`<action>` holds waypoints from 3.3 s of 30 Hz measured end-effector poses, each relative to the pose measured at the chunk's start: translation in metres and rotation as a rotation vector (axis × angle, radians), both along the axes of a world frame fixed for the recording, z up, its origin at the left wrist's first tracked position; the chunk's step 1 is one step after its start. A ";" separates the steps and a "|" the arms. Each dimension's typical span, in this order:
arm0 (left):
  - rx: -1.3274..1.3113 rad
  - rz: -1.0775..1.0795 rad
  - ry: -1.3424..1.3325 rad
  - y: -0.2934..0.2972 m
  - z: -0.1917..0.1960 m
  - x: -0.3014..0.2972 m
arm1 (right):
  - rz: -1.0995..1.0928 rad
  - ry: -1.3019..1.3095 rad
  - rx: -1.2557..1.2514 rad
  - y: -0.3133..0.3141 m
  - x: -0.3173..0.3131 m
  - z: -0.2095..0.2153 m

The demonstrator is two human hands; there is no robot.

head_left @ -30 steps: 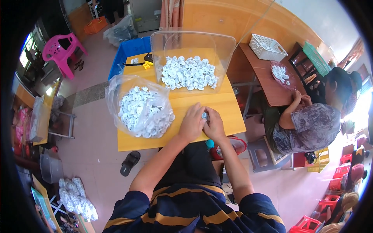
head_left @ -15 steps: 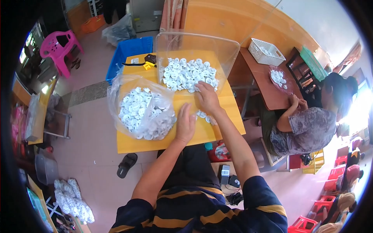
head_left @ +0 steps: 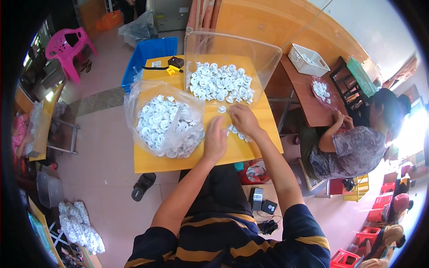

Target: The person sorts small white plastic components by hand, transferring them from a storage bin into a plastic bag.

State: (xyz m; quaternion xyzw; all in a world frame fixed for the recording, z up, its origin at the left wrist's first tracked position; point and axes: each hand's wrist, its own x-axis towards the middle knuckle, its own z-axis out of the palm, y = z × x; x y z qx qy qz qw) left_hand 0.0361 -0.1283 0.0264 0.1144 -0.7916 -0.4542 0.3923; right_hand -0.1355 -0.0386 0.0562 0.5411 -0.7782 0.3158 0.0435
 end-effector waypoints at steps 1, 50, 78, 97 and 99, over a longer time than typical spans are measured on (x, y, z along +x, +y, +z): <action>-0.010 0.000 0.006 -0.001 0.000 0.001 | 0.036 -0.036 -0.031 0.006 0.002 0.003; 0.076 -0.030 0.008 -0.001 0.002 0.000 | -0.114 0.270 0.151 -0.051 -0.012 0.012; 0.137 -0.128 -0.123 -0.006 0.007 0.003 | -0.208 -0.375 -0.245 0.074 -0.025 -0.010; -0.312 -0.115 -0.411 -0.014 0.017 0.001 | -0.372 -0.416 -0.392 0.097 0.033 -0.028; -0.319 -0.115 -0.397 -0.013 0.014 0.002 | -0.364 -0.366 -0.424 0.097 0.031 -0.029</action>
